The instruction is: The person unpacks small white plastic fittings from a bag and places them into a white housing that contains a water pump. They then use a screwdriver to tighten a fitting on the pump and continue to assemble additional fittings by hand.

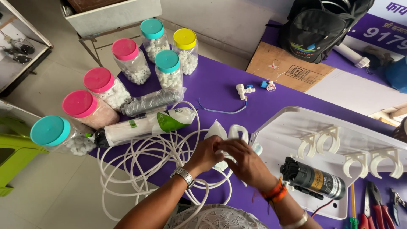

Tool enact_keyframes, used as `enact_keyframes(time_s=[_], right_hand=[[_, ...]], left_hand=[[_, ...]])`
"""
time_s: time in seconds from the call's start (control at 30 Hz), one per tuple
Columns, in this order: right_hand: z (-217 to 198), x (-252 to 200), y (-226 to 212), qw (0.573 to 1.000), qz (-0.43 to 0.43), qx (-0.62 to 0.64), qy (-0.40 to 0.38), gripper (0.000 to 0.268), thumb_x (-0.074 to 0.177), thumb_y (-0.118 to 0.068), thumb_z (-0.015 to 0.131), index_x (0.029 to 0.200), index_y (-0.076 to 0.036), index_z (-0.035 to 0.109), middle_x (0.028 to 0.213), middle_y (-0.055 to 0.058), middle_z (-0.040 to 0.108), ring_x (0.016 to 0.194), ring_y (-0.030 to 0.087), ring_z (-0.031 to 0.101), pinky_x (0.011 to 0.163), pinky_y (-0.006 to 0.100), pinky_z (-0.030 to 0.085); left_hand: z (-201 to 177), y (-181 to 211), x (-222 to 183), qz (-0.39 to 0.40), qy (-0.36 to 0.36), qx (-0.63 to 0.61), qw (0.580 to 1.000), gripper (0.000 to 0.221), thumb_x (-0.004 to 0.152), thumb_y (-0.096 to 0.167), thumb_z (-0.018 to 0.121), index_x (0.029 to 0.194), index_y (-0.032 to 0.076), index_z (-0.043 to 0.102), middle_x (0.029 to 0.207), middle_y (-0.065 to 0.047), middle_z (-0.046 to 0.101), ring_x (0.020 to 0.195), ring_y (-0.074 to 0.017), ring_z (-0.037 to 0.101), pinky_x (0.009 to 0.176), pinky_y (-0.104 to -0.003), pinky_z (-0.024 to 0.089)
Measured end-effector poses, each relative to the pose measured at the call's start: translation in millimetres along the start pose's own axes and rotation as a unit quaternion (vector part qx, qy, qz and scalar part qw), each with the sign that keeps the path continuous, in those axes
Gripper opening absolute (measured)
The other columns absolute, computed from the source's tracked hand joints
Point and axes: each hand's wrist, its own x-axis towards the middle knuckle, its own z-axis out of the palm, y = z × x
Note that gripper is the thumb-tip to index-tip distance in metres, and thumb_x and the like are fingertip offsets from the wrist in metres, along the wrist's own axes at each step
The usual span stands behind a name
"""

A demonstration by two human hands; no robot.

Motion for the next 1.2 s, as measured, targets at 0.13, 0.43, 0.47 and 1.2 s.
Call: enact_keyframes(time_s=[0.13,0.43,0.47,1.2], right_hand=[[22.5,5.4,41.5,0.985,-0.142,-0.076,0.064,0.032,0.077,-0.009,0.076,0.108,-0.004,0.073,0.113,0.011,0.075,0.098,0.029,0.071,0.082,0.042,0.056],[77.3,-32.3,70.6,0.969,-0.127,-0.126,0.171,0.014,0.087,-0.005,0.073,0.1,-0.001,0.069,0.104,0.011,0.071,0.092,0.026,0.07,0.082,0.035,0.06],[84.0,-37.5,74.0,0.969,-0.125,-0.127,0.173,0.014,0.087,-0.005,0.073,0.1,-0.001,0.069,0.104,0.011,0.071,0.092,0.026,0.07,0.082,0.035,0.06],[44.0,14.1,68.3,0.997,-0.048,-0.037,-0.054,0.022,0.085,-0.015,0.076,0.1,-0.002,0.066,0.098,0.011,0.068,0.077,0.028,0.07,0.07,0.039,0.059]], left_hand=[[-1.6,-10.6,6.3,-0.015,0.002,-0.074,0.997,0.033,0.078,0.016,0.08,0.107,0.007,0.068,0.091,-0.007,0.076,0.08,-0.0138,0.074,0.072,-0.028,0.06],[0.9,-46.9,10.5,-0.1,-0.028,-0.278,0.955,0.027,0.086,0.024,0.08,0.106,0.006,0.075,0.091,-0.003,0.076,0.074,-0.0082,0.069,0.066,-0.024,0.059],[1.5,-48.7,11.4,-0.1,-0.03,-0.277,0.955,0.027,0.086,0.024,0.08,0.106,0.006,0.075,0.091,-0.003,0.076,0.074,-0.0082,0.069,0.066,-0.024,0.059],[-14.7,-13.1,19.1,0.004,-0.069,0.008,0.998,0.019,0.083,0.02,0.079,0.093,0.004,0.078,0.088,-0.009,0.079,0.078,-0.0195,0.077,0.075,-0.031,0.061]])
